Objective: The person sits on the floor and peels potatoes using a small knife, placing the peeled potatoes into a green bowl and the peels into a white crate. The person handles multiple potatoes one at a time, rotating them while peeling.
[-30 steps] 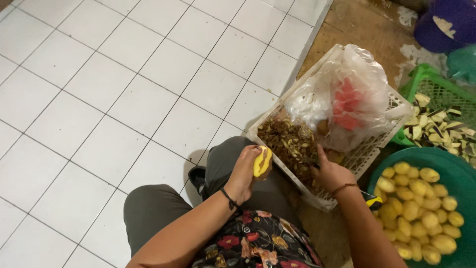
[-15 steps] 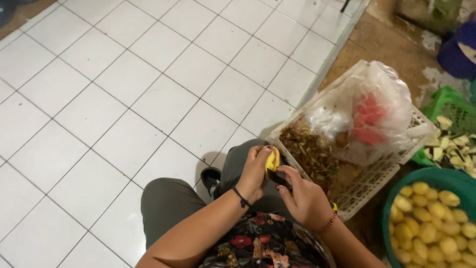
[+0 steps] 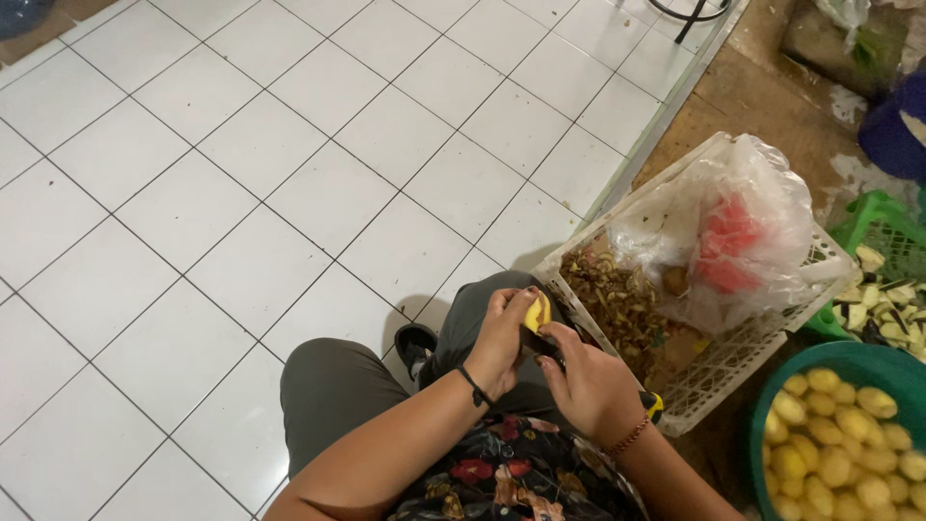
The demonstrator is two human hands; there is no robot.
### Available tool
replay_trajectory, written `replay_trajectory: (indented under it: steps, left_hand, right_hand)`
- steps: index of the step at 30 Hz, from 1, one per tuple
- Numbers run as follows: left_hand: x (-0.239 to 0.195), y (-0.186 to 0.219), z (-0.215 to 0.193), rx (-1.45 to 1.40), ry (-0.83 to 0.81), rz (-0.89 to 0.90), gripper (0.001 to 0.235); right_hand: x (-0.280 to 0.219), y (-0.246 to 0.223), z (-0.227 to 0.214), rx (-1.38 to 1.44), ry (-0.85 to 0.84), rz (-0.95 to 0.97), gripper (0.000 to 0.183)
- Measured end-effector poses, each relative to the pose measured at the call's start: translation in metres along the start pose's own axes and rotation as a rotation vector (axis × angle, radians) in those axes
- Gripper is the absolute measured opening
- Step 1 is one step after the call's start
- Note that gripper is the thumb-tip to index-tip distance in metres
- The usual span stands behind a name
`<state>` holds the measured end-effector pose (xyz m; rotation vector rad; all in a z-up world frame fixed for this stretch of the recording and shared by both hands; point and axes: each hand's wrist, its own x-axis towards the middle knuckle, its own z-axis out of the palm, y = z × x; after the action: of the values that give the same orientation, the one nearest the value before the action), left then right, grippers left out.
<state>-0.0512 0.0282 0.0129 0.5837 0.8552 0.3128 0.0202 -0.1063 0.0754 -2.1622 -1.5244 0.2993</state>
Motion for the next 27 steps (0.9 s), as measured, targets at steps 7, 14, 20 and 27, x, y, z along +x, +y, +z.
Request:
replay_trajectory:
  steps: [7, 14, 20, 27]
  left_hand:
    - [0.003, -0.008, -0.001, 0.062, 0.007, 0.017, 0.035]
    - [0.018, -0.012, -0.006, 0.041, 0.003, 0.183, 0.034]
    - [0.011, -0.01, -0.004, 0.11, 0.0, 0.148, 0.034]
    - [0.002, -0.009, 0.003, 0.121, 0.0, 0.117, 0.034]
  right_hand:
    - [0.005, 0.008, -0.001, 0.044, -0.043, 0.051, 0.036]
    - [-0.001, 0.01, -0.009, 0.164, -0.146, 0.124, 0.05]
    - [0.0, 0.014, -0.009, 0.148, -0.181, 0.13, 0.053]
    - [0.0, 0.014, -0.009, 0.169, -0.138, 0.125, 0.044]
